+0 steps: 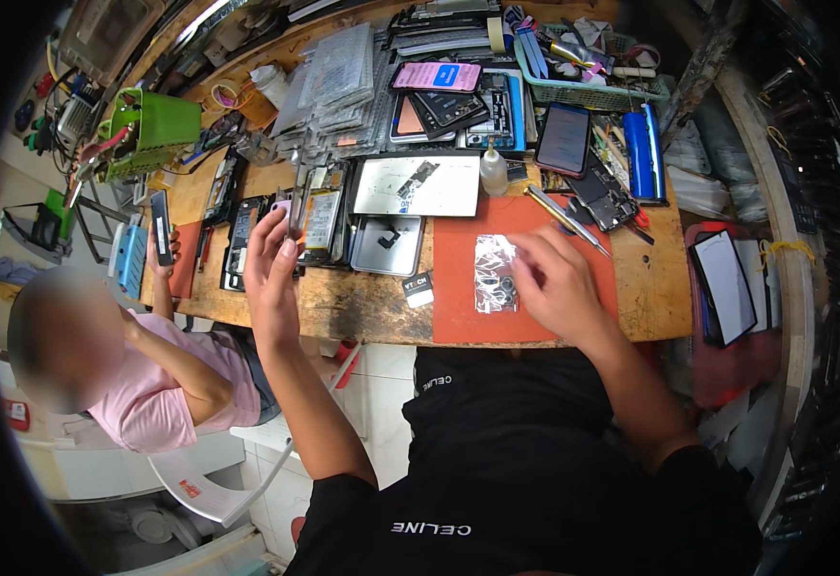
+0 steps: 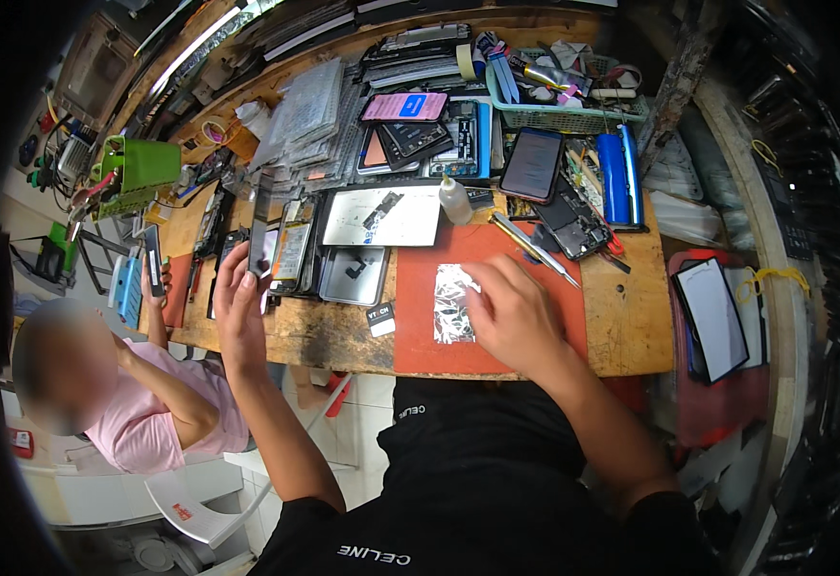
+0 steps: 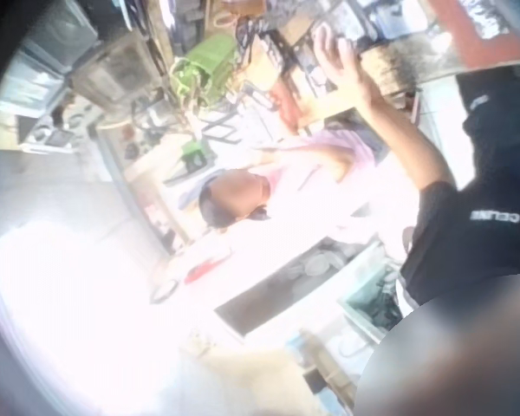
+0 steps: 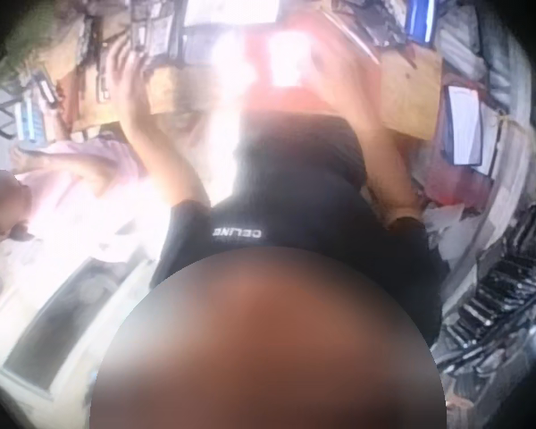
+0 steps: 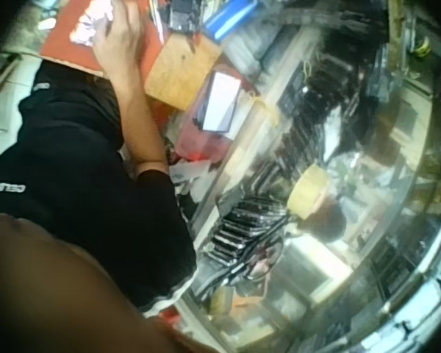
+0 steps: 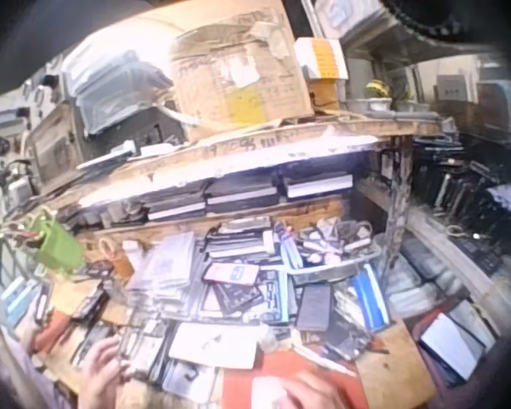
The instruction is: The person disassembles a smartphone, removes the camera module, and installs a replacement camera module. They use a screwdriver to remove screws, pry open the back cover, and connect the camera ribbon cable before reassembling the device.
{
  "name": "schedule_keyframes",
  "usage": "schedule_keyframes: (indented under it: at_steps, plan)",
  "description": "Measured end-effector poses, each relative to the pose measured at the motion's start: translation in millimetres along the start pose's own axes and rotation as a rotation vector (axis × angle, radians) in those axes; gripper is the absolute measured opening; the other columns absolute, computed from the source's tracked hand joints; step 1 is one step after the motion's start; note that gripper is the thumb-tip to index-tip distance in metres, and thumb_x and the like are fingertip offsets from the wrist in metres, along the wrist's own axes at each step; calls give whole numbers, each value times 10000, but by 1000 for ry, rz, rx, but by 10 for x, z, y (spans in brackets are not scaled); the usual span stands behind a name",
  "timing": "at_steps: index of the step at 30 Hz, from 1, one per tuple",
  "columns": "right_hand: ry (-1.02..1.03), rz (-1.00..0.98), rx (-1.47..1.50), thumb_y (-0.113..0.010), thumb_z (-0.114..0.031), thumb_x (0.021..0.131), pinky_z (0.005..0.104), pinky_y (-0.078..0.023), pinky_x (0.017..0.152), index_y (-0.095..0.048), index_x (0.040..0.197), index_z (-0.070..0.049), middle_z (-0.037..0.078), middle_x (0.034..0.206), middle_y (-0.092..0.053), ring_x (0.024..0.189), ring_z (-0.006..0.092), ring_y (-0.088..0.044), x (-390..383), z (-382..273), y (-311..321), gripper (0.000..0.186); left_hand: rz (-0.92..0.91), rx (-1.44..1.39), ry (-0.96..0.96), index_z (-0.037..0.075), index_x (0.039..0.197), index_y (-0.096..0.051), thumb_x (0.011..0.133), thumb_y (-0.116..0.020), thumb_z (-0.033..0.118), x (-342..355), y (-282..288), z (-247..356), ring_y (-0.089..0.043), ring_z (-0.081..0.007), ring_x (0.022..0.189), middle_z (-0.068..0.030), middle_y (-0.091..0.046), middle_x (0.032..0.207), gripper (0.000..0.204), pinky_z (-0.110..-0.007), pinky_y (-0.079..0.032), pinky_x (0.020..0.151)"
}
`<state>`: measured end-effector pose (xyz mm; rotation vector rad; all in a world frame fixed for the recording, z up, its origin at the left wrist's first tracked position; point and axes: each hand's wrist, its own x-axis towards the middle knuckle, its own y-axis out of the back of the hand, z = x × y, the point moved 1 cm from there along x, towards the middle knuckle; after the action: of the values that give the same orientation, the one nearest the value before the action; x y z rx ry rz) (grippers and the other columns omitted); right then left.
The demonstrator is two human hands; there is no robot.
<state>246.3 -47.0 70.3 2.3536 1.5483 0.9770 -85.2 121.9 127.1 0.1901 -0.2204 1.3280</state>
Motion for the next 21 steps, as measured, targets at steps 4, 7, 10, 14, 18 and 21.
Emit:
schedule_keyframes:
  at_steps: [4,7,10,14,18,21]
  plan:
    - [311,-31,-227,-740,-47,924,462,-576,800,-697,1108,0,142,1058,-655,962,350,-693,489,-6,-290,195,97,152,13,-59,1463,-584,963,-768,200,-507,-74,9,-600,-215,1288,-137,-630,1377,592,-344,-456,1107]
    - [315,-179,-532,-782,-87,910,464,-570,813,-659,1074,-30,132,1081,-629,1032,341,-670,736,3,-474,213,108,181,0,-26,1380,-635,850,-865,169,-1016,-184,-82,-583,-247,1273,-142,-608,1336,609,-378,-457,1122]
    - [381,-203,-640,-760,-46,877,456,-575,773,-624,962,-32,118,996,-610,969,330,-653,795,-58,-501,161,81,313,-132,29,1332,-683,763,-901,154,-1461,-224,-168,-559,-317,1315,-178,-544,1387,623,-427,-450,1139]
    - [430,-111,-533,-795,-72,909,486,-543,770,-636,1014,-36,156,996,-615,914,371,-669,780,-208,-376,194,91,383,-110,53,1322,-693,723,-906,125,-1744,31,-226,-560,-339,1317,-191,-543,1393,639,-437,-455,1134]
    - [413,-120,-489,-812,-50,908,432,-565,742,-671,995,7,162,938,-657,830,350,-695,822,-340,-276,175,210,417,-93,44,1316,-692,743,-880,91,-1778,334,-297,-552,-328,1344,-176,-531,1397,605,-432,-458,1148]
    - [343,-125,-438,-846,-52,922,316,-586,707,-715,1032,18,113,911,-731,762,185,-744,825,-404,-174,185,247,403,-146,20,1325,-693,765,-875,106,-1807,454,-374,-567,-305,1325,-176,-542,1399,595,-415,-458,1143]
